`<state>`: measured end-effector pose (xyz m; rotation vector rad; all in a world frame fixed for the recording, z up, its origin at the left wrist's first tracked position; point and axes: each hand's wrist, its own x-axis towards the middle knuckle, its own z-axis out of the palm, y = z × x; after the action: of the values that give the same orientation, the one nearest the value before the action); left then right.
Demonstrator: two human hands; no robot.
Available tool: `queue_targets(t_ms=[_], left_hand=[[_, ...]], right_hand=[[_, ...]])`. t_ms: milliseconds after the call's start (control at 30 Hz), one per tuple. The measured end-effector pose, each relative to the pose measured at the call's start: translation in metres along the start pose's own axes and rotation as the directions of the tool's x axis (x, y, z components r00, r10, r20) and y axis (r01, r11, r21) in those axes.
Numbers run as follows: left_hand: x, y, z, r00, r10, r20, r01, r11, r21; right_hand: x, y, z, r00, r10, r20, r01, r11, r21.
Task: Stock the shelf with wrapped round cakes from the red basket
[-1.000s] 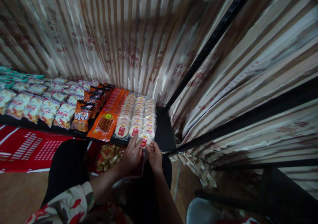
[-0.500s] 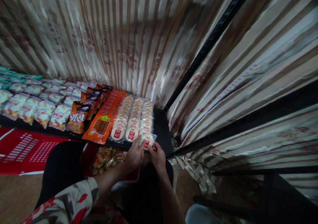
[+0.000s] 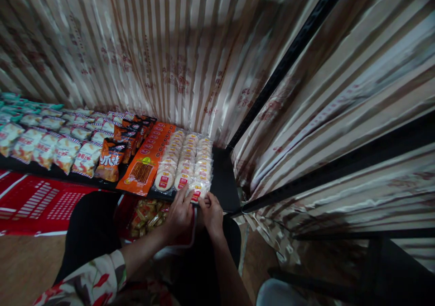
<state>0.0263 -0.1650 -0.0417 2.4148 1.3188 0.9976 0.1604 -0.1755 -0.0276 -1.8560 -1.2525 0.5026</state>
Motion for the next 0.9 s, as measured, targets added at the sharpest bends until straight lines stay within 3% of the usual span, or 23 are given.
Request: queue_targets(t_ms=[300,467,800,900], left_hand=[[-0.006,-0.026,-0.003,0.988,-0.139,-0.067,0.144,0.987,0.075],[-0.004,-0.022,-0.005,0.985,-0.146,-0.089,0.152,0.986,0.071],[-0.001,-0.023,-0.005,0.986,-0.142,-0.082,0.151,0.981,0.123],[0.002,-0.024,-0.005,0.986,-0.142,-0.09,0.152,0.98,0.126]], right_hand=[[0.0,-0.014,0.03,0.994,-0.081,0.073,0.087,0.993,-0.08],[0.003,-0.014,0.031,0.989,-0.108,0.096,0.122,0.982,-0.147],[0.006,-0.014,0.031,0.981,-0.139,0.133,0.156,0.98,-0.121],[0.006,-0.011,0.031,0.979,-0.183,0.092,0.195,0.971,-0.14]])
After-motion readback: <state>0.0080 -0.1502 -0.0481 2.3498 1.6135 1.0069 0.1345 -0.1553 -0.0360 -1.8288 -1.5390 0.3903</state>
